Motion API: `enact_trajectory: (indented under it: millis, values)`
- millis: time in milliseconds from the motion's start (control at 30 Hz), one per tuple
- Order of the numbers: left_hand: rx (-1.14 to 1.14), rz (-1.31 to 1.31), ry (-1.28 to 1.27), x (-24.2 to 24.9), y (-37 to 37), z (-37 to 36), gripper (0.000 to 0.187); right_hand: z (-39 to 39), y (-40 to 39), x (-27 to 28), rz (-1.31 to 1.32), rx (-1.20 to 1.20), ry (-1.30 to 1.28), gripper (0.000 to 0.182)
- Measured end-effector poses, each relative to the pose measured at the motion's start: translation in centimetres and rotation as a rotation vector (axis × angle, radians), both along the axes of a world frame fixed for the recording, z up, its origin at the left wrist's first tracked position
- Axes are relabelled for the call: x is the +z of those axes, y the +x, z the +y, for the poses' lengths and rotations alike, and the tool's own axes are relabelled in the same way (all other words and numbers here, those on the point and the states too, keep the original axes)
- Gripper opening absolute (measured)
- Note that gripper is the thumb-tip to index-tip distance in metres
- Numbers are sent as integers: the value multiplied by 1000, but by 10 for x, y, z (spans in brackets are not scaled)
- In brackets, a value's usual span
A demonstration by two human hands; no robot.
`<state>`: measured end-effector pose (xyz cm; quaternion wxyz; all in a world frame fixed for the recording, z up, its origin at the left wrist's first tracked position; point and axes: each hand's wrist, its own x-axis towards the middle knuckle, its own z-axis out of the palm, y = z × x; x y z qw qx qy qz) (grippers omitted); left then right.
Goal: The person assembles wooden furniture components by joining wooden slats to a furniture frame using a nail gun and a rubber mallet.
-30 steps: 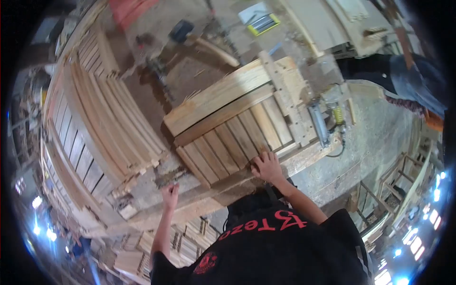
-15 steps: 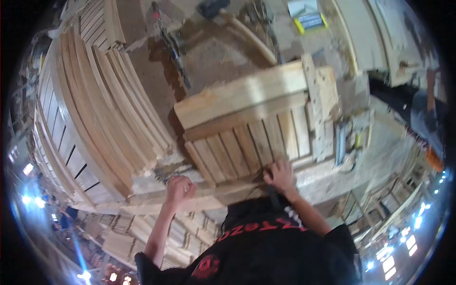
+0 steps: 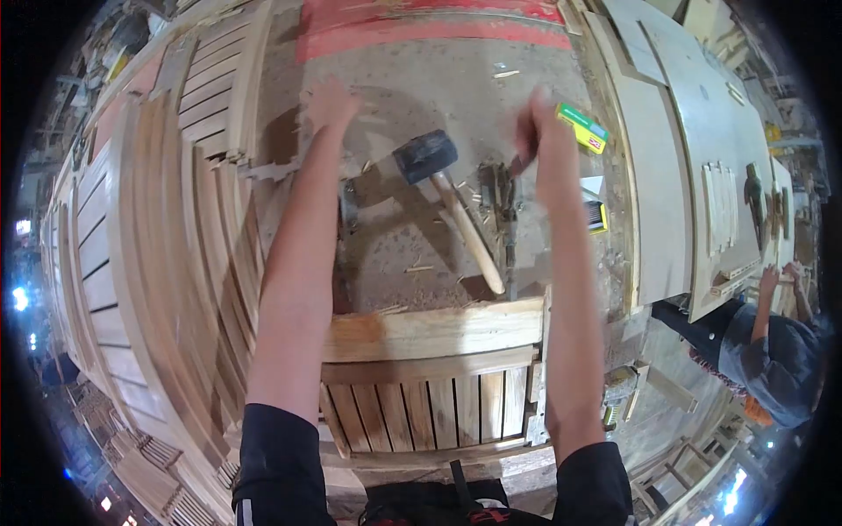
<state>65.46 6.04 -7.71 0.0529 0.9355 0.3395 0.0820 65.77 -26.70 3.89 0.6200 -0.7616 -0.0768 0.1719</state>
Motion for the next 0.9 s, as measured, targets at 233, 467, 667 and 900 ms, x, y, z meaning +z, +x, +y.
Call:
enact_trajectory:
  millis: [233, 467, 667, 900]
  values:
    - [-50, -120, -1003, -27, -9, 88, 54, -14, -64, 7, -23, -26, -26, 37]
    - [-306, -512, -1733, 101, -86, 28, 56, -10, -48, -7, 145, 137, 17, 34]
    - [-316, -950, -1094, 51, -236, -75, 47, -10, -73, -7, -8, -111, -75, 41]
    - [-587, -1158, -1158, -13, -279, -69, 41, -31, -106, -100, -708, -59, 407, 22]
